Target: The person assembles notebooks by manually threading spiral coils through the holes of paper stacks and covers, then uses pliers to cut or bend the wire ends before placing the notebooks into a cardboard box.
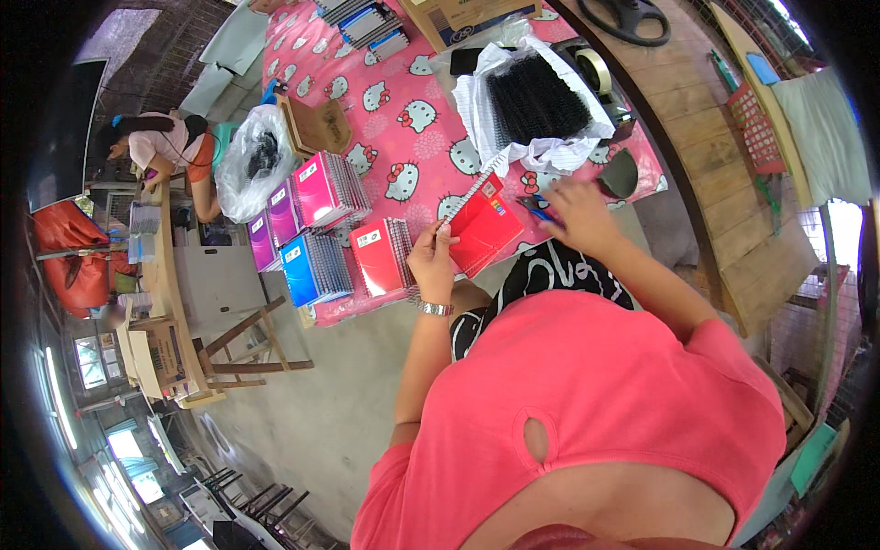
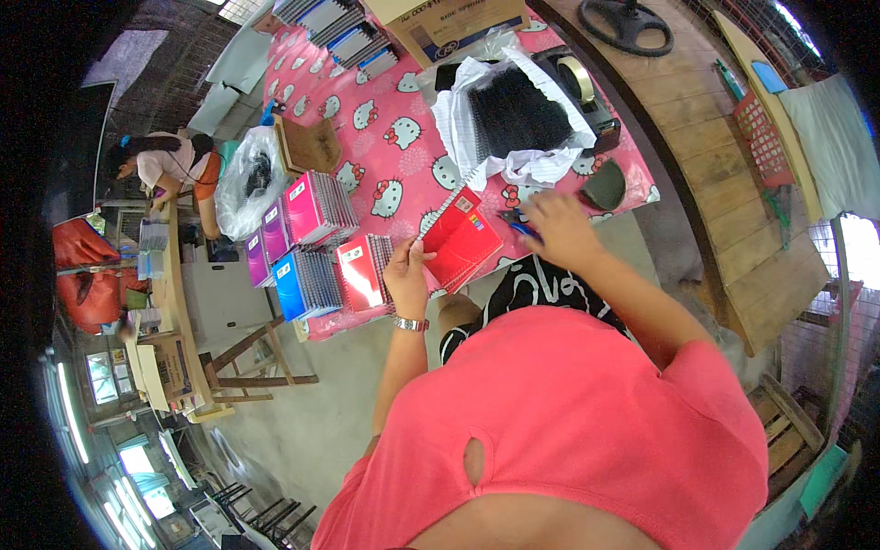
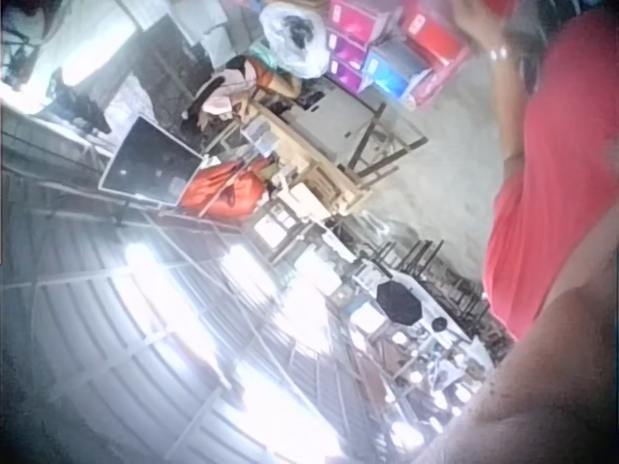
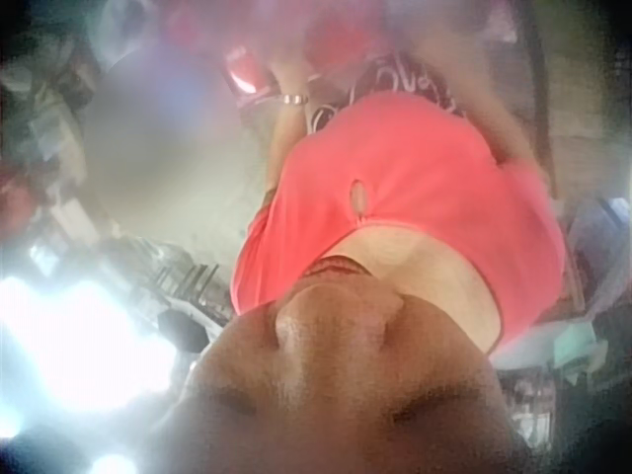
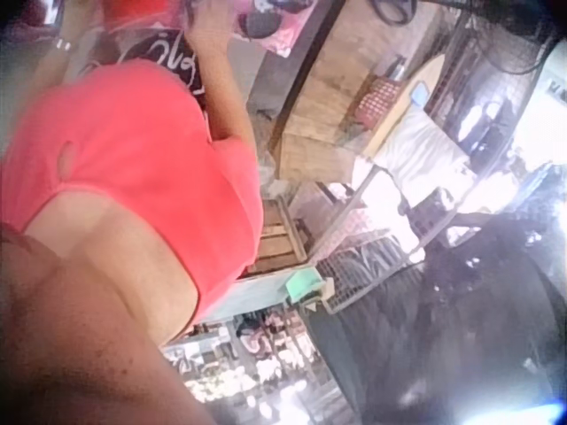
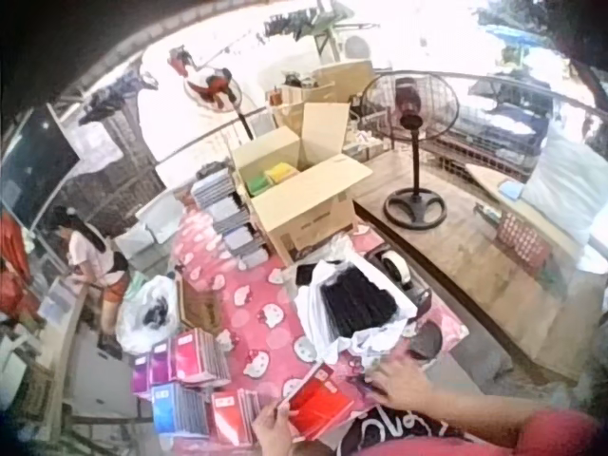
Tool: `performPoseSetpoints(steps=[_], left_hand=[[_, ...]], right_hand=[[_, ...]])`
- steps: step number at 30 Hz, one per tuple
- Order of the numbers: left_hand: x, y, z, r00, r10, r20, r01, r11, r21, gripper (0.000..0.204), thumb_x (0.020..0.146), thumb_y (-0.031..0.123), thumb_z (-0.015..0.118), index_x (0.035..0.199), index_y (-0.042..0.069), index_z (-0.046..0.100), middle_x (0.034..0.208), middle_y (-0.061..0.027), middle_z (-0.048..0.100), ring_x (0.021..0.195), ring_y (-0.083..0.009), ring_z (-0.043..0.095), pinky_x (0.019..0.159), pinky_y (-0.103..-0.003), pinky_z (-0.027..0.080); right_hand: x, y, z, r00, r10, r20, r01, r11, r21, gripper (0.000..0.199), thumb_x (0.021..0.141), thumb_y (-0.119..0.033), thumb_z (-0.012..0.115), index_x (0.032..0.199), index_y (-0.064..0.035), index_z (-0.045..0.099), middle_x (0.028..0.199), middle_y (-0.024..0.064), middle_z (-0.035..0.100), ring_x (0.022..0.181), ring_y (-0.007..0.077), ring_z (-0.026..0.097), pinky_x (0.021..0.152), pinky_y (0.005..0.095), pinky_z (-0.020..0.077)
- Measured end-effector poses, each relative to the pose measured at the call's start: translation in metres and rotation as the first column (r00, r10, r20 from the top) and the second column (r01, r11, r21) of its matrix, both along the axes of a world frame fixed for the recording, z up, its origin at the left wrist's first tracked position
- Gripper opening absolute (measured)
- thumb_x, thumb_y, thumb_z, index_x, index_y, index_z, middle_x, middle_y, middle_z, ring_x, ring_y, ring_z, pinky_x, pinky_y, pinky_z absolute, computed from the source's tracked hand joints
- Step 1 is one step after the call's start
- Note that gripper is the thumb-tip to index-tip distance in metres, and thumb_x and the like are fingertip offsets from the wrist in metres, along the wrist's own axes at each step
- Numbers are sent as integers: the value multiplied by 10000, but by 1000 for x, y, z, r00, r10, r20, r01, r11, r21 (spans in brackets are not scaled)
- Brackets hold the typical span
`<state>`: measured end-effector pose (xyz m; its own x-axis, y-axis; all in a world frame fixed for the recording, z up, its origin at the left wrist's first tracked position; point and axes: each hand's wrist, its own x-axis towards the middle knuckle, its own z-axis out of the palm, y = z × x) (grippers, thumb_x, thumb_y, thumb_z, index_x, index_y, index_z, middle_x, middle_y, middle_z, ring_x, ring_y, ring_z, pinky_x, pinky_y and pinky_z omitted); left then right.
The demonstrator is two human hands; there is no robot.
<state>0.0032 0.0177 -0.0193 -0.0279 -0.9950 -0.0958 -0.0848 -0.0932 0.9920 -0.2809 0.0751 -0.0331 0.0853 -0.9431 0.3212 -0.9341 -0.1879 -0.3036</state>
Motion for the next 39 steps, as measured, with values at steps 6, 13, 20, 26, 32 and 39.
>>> performPoseSetpoints(steps=[6, 13, 20, 26, 32, 39], left_hand=[[-13, 0, 2, 990, 47, -135, -66, 988, -143, 245, 896, -22, 621, 1138, -58, 601, 1064, -94, 624, 834, -117, 617, 755, -243, 529], [-3, 0, -15, 997, 30, -65, -39, 991, -131, 216, 907, 7, 618, 1115, -52, 622, 924, -52, 655, 801, -104, 604, 730, -231, 506], [-3, 0, -25, 991, 116, 64, -99, 970, -224, 210, 854, -33, 627, 1059, -26, 673, 921, -68, 689, 797, -117, 615, 720, -260, 496], [-1, 2, -10, 951, 181, 250, -44, 881, -471, 232, 821, -37, 639, 1048, -10, 679, 932, -134, 693, 821, -200, 661, 745, -307, 515], [42, -26, 122, 780, 330, 532, 199, 676, -710, 180, 777, -17, 621, 946, 15, 675, 897, -136, 666, 830, -293, 635, 775, -405, 502], [84, -75, 73, 353, 155, 923, 322, 906, -275, 242, 781, 83, 560, 1008, 62, 643, 887, -139, 641, 859, -350, 586, 763, -479, 467]], right_hand=[[12, 0, -12, 970, 33, 242, -68, 988, 141, 536, 747, -297, 733, 1206, -66, 581, 1171, 125, 568, 1092, 310, 516, 967, 447, 394], [85, -14, 48, 863, 284, 418, -273, 958, -87, 524, 743, -307, 717, 1197, -70, 604, 1129, 122, 582, 1057, 307, 521, 926, 426, 409], [105, -17, 64, 896, 289, 337, -320, 947, 39, 447, 787, -322, 686, 1142, -58, 626, 1007, 116, 603, 941, 286, 563, 866, 426, 453], [99, -20, 48, 14, -497, 868, -709, 607, 359, 397, 851, -344, 679, 1093, -35, 622, 960, 144, 656, 863, 246, 642, 784, 378, 501], [16, -22, 10, 985, -6, 173, -23, 986, 163, 303, 722, -184, 705, 996, -70, 640, 980, 134, 586, 958, 318, 573, 832, 431, 474], [-1, -115, 43, 985, 41, 166, -6, 978, -207, 90, 764, -87, 649, 804, -33, 589, 891, 137, 570, 863, 328, 561, 766, 408, 482]])
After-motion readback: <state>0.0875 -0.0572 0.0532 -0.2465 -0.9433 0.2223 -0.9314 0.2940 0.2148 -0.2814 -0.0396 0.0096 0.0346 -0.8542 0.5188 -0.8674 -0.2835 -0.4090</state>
